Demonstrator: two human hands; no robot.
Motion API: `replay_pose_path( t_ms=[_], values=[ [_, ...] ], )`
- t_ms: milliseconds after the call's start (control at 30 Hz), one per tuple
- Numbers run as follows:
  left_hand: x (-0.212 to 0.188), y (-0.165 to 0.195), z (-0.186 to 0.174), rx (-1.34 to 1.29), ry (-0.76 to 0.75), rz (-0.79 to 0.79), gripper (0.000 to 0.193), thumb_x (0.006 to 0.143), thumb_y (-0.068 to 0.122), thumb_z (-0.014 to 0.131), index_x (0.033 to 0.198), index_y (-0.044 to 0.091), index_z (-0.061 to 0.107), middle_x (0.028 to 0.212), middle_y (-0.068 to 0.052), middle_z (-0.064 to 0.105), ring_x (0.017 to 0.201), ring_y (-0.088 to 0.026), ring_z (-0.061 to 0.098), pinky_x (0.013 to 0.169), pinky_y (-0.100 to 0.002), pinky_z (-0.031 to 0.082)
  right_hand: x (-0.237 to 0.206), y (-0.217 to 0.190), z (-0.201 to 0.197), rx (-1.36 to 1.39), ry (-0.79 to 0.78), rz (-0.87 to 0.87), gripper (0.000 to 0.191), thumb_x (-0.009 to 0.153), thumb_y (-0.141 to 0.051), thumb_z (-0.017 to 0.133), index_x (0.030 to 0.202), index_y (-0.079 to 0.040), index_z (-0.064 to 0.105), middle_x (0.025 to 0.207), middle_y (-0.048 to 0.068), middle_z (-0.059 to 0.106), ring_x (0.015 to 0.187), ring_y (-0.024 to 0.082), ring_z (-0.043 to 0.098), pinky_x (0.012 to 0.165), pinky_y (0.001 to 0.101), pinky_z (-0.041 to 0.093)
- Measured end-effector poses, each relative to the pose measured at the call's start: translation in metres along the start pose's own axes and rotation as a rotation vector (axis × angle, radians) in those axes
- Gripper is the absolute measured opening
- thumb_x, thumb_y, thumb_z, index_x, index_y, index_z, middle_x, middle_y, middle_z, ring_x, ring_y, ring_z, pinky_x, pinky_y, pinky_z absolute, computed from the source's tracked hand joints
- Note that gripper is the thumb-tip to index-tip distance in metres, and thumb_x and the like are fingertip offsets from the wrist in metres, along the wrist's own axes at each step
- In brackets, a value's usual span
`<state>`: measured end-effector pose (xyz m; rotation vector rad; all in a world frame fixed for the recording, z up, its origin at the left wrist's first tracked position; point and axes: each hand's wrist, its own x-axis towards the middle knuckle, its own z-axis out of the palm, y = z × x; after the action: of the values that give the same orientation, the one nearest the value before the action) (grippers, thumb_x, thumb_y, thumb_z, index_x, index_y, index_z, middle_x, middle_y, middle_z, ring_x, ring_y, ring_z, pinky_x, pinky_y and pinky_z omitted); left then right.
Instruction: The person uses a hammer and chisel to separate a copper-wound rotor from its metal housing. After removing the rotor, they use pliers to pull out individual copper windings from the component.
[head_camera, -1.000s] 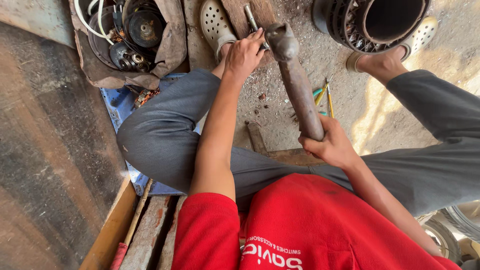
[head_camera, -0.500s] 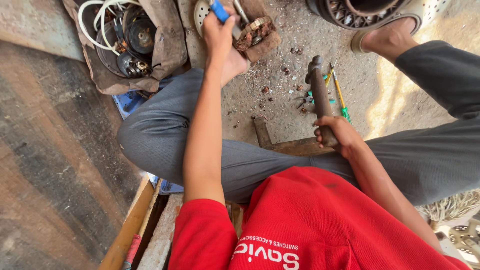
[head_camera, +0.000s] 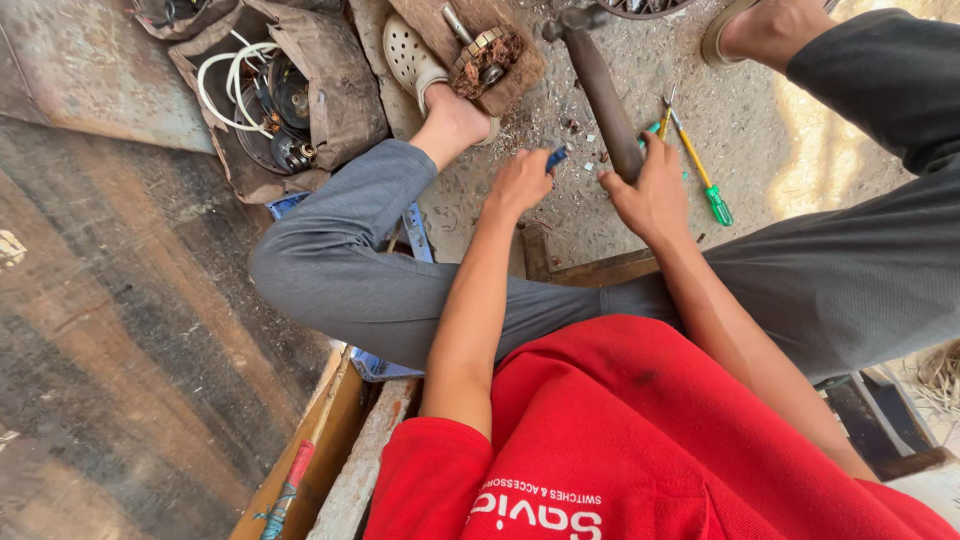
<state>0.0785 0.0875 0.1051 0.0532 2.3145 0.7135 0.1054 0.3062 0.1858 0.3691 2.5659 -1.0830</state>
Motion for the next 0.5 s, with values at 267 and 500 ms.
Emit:
replay_pose_path(
  t_ms=[267, 500],
  values=[
    [0.001, 0.014, 0.022, 0.064, -0.087, -0.024, 0.017, 0.086, 0.009, 0.065, 0.100, 0.003, 0.072, 0.099, -0.025, 0.072, 0.097, -0.045, 0.069, 0.087, -0.054, 0.054, -0.006, 0.013, 0.004, 0.219, -0.114, 0.083, 0.054, 0.087, -0.027, 0.076, 0.133, -0.004, 0.059, 0.131, 0.021, 0.056, 0.116, 0.036, 0.061, 0.100, 0.0448, 0.049],
    [0.001, 0.005, 0.015, -0.177, -0.122, -0.067, 0.052, 0.081, 0.013, 0.076, 0.130, 0.005, 0.062, 0.120, -0.021, 0.069, 0.108, -0.036, 0.068, 0.096, -0.049, 0.048, -0.005, 0.007, 0.000, 0.342, -0.140, 0.120, 0.049, 0.085, -0.024, 0.076, 0.128, -0.003, 0.061, 0.129, 0.019, 0.057, 0.111, 0.031, 0.063, 0.097, 0.0420, 0.051]
  ],
)
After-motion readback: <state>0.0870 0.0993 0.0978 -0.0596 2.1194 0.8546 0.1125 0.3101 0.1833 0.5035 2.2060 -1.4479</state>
